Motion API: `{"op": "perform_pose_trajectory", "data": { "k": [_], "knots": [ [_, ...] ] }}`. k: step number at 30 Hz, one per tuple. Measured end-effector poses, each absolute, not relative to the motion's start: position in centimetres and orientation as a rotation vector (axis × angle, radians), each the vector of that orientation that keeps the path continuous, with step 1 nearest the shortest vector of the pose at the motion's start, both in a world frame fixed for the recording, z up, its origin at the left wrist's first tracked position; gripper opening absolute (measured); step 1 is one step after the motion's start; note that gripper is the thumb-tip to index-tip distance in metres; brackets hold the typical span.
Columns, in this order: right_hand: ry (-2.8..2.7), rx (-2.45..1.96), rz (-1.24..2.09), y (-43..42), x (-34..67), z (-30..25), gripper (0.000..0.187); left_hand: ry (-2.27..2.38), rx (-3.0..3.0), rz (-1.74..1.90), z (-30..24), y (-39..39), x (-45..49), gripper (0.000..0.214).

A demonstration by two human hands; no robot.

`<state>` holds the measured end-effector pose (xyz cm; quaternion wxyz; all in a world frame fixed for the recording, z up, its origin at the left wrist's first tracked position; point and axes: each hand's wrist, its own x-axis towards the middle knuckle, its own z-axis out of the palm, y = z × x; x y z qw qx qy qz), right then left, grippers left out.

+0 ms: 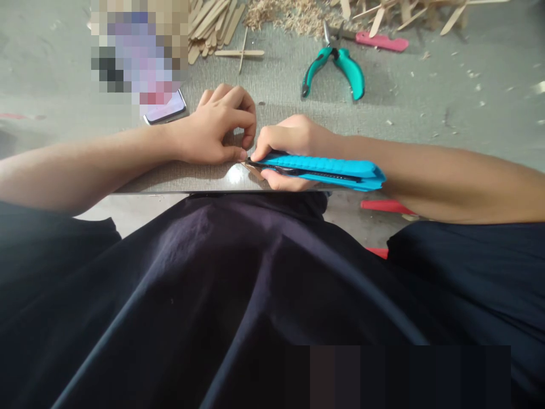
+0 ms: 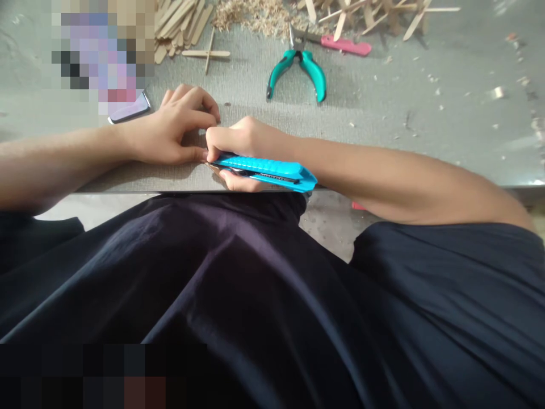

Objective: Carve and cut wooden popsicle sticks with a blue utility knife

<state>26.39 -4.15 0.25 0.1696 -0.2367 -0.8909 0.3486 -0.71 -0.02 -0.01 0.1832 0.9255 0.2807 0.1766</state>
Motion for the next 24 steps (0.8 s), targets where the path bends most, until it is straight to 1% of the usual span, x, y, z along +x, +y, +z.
{"op": "perform_pose_trajectory", "data": {
  "k": [6, 15, 20, 24],
  "knots": [
    [-2.518, -0.679, 0.96, -5.0, 25.8, 1.0, 0.037, 0.8, 2.556, 0.487, 0.2, -0.1, -0.6, 0.026],
    [-2.582, -0.683, 0.886, -4.5, 26.4, 1.1, 0.037, 0.787, 2.583, 0.534, -0.1, 0.0, -0.5, 0.025],
    [-2.565, -0.613, 0.851, -4.5, 26.4, 1.3, 0.037, 0.769, 2.585, 0.529, 0.1, -0.1, -0.7, 0.022],
    [-2.578, -0.734, 0.874, -4.3, 26.6, 1.8, 0.035, 0.732, 2.59, 0.489, 0.6, -0.2, -1.1, 0.025]
  ]
}}
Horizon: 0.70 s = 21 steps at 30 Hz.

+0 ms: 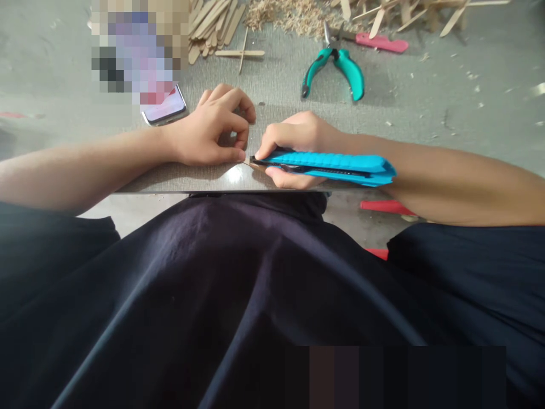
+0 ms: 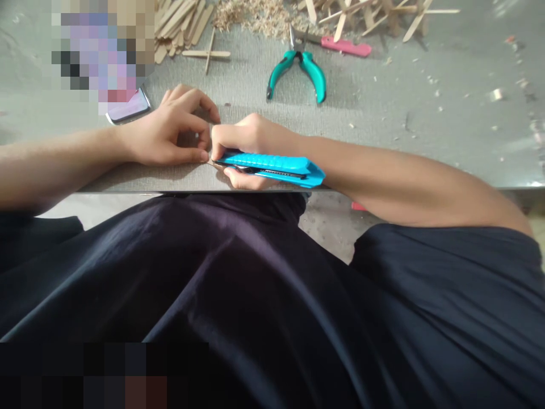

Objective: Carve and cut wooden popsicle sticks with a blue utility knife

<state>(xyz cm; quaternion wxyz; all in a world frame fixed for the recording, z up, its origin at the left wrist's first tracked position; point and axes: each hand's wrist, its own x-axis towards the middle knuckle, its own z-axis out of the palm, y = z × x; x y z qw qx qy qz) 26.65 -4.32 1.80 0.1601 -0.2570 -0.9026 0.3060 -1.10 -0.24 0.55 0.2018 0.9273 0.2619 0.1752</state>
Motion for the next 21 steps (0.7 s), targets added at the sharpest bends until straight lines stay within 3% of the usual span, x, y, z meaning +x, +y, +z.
{"op": "perform_pose_trajectory", "data": {
  "k": [7, 14, 17, 21],
  "knots": [
    [-2.573, -0.64, 0.869, -3.3, 26.9, 2.5, 0.024, 0.676, 2.532, 0.517, 1.5, -1.0, -1.4, 0.028],
    [-2.573, -0.477, 0.904, -2.5, 27.4, 2.4, 0.03, 0.64, 2.518, 0.457, 1.7, -0.8, -1.3, 0.024],
    [-2.564, -0.489, 1.016, -2.0, 27.6, 2.2, 0.037, 0.632, 2.539, 0.423, 1.7, -0.5, -1.4, 0.034],
    [-2.516, -0.321, 1.057, -1.8, 27.6, 2.1, 0.03, 0.62, 2.591, 0.389, 1.7, -0.2, -1.6, 0.045]
  ]
}}
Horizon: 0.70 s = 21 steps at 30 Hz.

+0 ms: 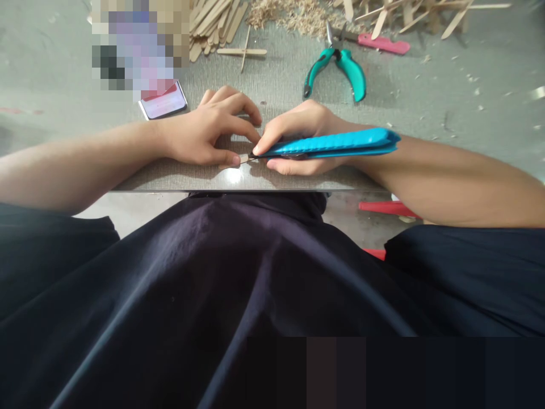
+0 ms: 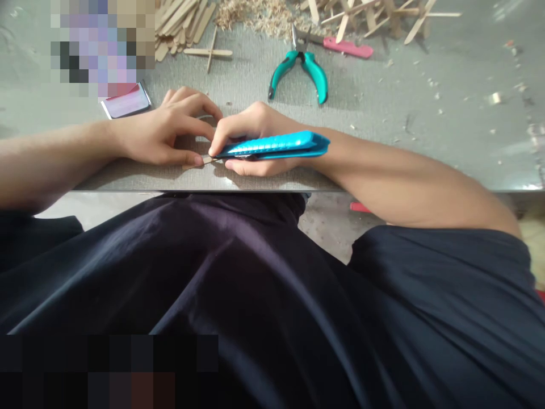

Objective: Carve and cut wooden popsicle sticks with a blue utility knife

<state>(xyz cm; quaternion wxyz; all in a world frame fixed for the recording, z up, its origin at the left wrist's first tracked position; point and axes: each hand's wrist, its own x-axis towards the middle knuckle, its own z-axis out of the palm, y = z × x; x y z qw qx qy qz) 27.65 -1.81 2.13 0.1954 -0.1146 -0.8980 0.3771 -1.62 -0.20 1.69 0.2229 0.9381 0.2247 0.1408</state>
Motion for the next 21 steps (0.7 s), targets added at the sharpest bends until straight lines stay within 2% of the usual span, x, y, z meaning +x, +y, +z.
{"op": "perform_pose_trajectory", "data": {
  "k": [7, 16, 21],
  "knots": [
    [-2.431, -0.268, 1.007, -2.0, 27.8, 2.3, 0.022, 0.529, 2.653, 0.331, 1.2, 0.5, -1.9, 0.051],
    [-2.517, -0.426, 1.0, -1.4, 28.5, 2.3, 0.035, 0.445, 2.618, 0.222, 1.2, 0.4, -1.5, 0.047],
    [-2.503, -0.456, 1.042, -1.0, 28.5, 1.7, 0.038, 0.439, 2.638, 0.188, 1.5, 0.5, -1.4, 0.051]
  ]
}}
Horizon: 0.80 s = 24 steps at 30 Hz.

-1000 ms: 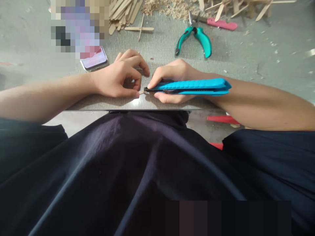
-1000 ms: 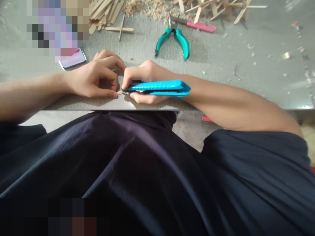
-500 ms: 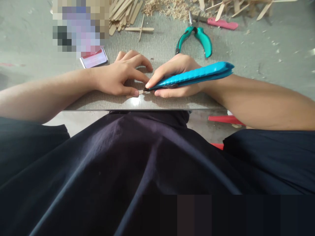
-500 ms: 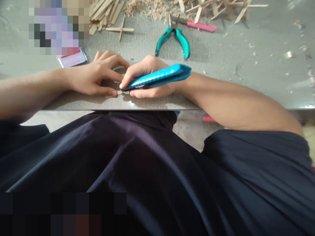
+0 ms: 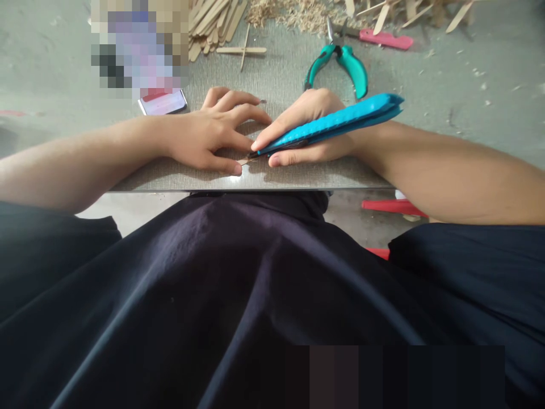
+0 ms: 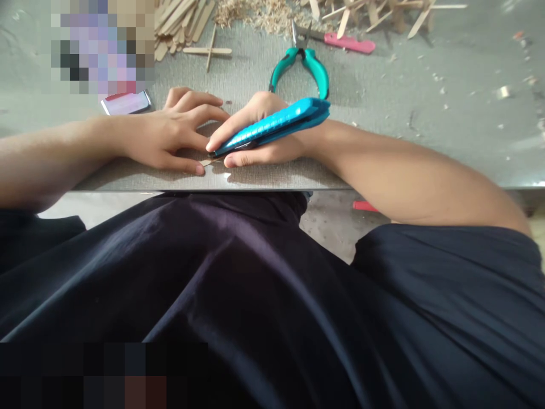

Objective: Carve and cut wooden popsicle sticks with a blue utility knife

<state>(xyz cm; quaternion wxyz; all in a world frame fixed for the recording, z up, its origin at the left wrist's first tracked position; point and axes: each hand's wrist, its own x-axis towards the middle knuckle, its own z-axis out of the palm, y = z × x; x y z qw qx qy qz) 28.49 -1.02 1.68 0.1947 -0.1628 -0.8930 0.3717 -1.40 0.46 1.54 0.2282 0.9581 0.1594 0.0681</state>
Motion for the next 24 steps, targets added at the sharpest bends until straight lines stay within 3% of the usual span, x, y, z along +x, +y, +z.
{"op": "perform_pose_trajectory", "data": {
  "k": [24],
  "knots": [
    [-2.438, -0.485, 1.134, -0.8, 28.1, 1.0, 0.038, 0.572, 2.602, 0.019, 3.6, -0.1, -0.8, 0.053]
  ]
}}
